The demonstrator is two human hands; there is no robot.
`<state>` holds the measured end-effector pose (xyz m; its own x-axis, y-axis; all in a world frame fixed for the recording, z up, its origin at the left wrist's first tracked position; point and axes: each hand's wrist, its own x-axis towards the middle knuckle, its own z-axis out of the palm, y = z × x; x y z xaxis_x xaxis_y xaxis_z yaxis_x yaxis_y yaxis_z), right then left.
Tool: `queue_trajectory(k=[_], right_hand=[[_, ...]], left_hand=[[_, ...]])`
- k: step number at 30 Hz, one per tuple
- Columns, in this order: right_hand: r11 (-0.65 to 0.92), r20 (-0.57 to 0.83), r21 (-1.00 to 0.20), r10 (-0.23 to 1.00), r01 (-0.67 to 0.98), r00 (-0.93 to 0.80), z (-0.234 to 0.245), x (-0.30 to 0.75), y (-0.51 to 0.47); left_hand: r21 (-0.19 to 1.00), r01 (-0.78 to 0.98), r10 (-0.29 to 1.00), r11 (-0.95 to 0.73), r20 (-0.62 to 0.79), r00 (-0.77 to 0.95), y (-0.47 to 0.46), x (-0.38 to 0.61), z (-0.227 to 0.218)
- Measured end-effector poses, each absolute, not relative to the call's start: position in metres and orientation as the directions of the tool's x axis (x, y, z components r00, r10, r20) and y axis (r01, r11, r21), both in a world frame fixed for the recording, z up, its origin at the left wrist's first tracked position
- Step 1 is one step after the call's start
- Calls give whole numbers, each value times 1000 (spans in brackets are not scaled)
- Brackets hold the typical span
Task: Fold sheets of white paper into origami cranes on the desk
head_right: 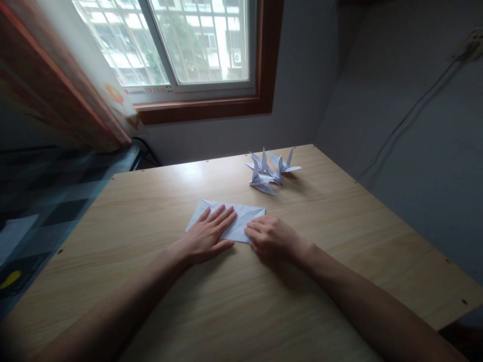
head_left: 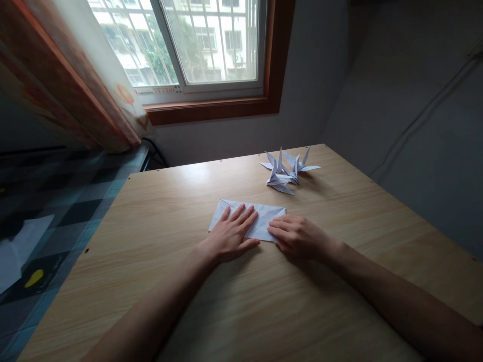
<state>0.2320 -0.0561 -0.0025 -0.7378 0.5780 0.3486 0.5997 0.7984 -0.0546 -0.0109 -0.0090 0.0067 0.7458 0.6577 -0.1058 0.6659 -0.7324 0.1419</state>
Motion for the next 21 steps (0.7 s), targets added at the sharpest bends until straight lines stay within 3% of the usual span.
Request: queue_trajectory(k=[5, 9, 11, 13, 16, 21], right_hand=[[828, 437, -24, 513, 561, -739, -1, 229, -56], [682, 470, -267, 709, 681, -526, -4, 223, -50], [560, 402, -410, 820, 720, -408, -6, 218, -45], [465, 338, -460, 879, 756, -335, -7, 212, -40], [391, 290, -395, 912, 831, -291, -10, 205, -34], [283, 254, -341, 946, 897, -201, -12, 214, -32]], left_hand=[[218, 554, 554, -804, -64, 830, -2, -23, 8], [296, 462, 485, -836, 3, 875, -3, -29, 4], [331, 468, 522, -820, 94, 848, -7, -31, 1], [342, 497, 578, -798, 197, 792, -10, -33, -1], [244, 510, 561, -825, 235, 794, -13, -32, -2], [-40, 460, 453, -887, 115, 884, -16, -18, 9]])
